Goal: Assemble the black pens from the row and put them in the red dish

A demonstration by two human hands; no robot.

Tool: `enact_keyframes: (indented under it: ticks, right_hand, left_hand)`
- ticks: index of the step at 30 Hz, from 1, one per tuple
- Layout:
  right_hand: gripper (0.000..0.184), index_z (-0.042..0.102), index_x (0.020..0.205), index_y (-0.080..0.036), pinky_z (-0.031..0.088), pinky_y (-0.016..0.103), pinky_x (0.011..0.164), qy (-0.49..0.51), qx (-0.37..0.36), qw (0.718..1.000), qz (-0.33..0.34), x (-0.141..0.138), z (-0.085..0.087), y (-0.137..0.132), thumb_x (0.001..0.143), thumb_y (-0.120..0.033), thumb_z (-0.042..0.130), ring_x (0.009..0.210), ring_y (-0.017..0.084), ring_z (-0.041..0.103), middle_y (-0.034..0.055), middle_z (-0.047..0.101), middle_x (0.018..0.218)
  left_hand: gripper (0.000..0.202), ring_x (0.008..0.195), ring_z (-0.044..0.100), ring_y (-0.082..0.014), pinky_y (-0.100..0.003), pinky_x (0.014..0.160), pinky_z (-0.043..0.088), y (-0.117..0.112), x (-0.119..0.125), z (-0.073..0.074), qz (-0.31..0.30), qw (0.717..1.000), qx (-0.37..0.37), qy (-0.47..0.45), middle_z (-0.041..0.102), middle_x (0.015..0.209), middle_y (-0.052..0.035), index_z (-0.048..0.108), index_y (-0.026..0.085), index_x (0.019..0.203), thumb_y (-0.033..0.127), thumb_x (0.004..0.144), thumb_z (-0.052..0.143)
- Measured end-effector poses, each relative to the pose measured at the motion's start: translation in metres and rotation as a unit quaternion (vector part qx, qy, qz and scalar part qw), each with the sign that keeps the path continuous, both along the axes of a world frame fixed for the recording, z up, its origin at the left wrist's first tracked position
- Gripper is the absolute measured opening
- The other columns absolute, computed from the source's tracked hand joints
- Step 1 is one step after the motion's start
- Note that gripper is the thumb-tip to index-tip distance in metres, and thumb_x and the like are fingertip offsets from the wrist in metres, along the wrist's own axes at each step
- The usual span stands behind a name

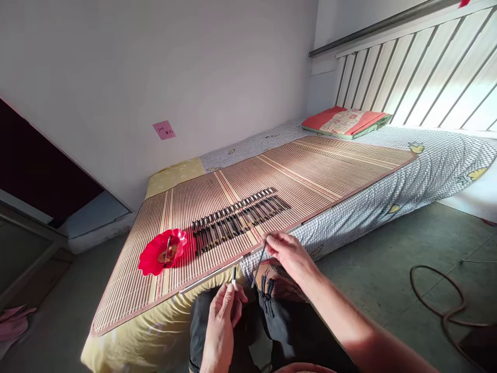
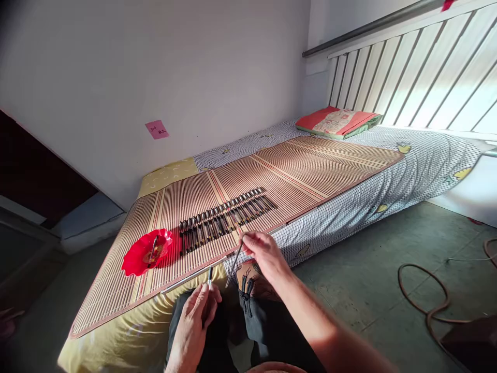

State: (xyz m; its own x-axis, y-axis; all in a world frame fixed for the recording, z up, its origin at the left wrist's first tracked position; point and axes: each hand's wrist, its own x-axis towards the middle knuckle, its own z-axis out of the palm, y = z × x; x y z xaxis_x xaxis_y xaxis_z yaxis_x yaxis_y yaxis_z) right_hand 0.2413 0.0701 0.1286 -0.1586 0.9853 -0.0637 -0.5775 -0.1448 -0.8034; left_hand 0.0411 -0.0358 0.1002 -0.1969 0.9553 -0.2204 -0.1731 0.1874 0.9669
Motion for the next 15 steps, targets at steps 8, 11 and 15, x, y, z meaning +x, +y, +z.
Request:
enact_keyframes:
  ticks: [8, 11, 15]
  right_hand:
    - [0.042, 0.078, 0.080, -0.017, 0.046, 0.026, 0.065, 0.007, -0.009, 0.998, 0.059, -0.052, -0.017, -0.028, 0.068, -0.055, 0.093, 0.068, 0.013, 0.059, 0.0039, 0.072, 0.080]
    - [0.039, 0.077, 0.080, -0.018, 0.047, 0.026, 0.067, -0.004, 0.005, 0.998, 0.057, -0.058, -0.018, -0.033, 0.074, -0.055, 0.089, 0.074, 0.015, 0.062, 0.0040, 0.072, 0.082]
    - [0.037, 0.074, 0.084, -0.019, 0.051, 0.028, 0.070, 0.012, 0.022, 0.998, 0.058, -0.064, -0.021, -0.033, 0.080, -0.055, 0.085, 0.073, 0.016, 0.062, 0.0022, 0.070, 0.078]
  left_hand:
    - [0.057, 0.051, 0.032, -0.0060, -0.018, 0.045, 0.032, 0.014, 0.022, -0.001, 0.096, 0.993, 0.030, -0.057, 0.048, 0.063, 0.0061, 0.062, 0.018, 0.076, 0.068, 0.067, 0.089]
    - [0.057, 0.050, 0.035, -0.0053, -0.016, 0.046, 0.033, 0.011, 0.025, -0.006, 0.103, 0.993, 0.024, -0.050, 0.046, 0.062, 0.0075, 0.059, 0.019, 0.076, 0.068, 0.069, 0.087]
    - [0.056, 0.056, 0.050, -0.0085, -0.018, 0.052, 0.043, 0.011, 0.025, -0.015, 0.112, 0.993, 0.022, -0.018, 0.061, 0.071, 0.0014, 0.067, 0.019, 0.085, 0.070, 0.070, 0.084]
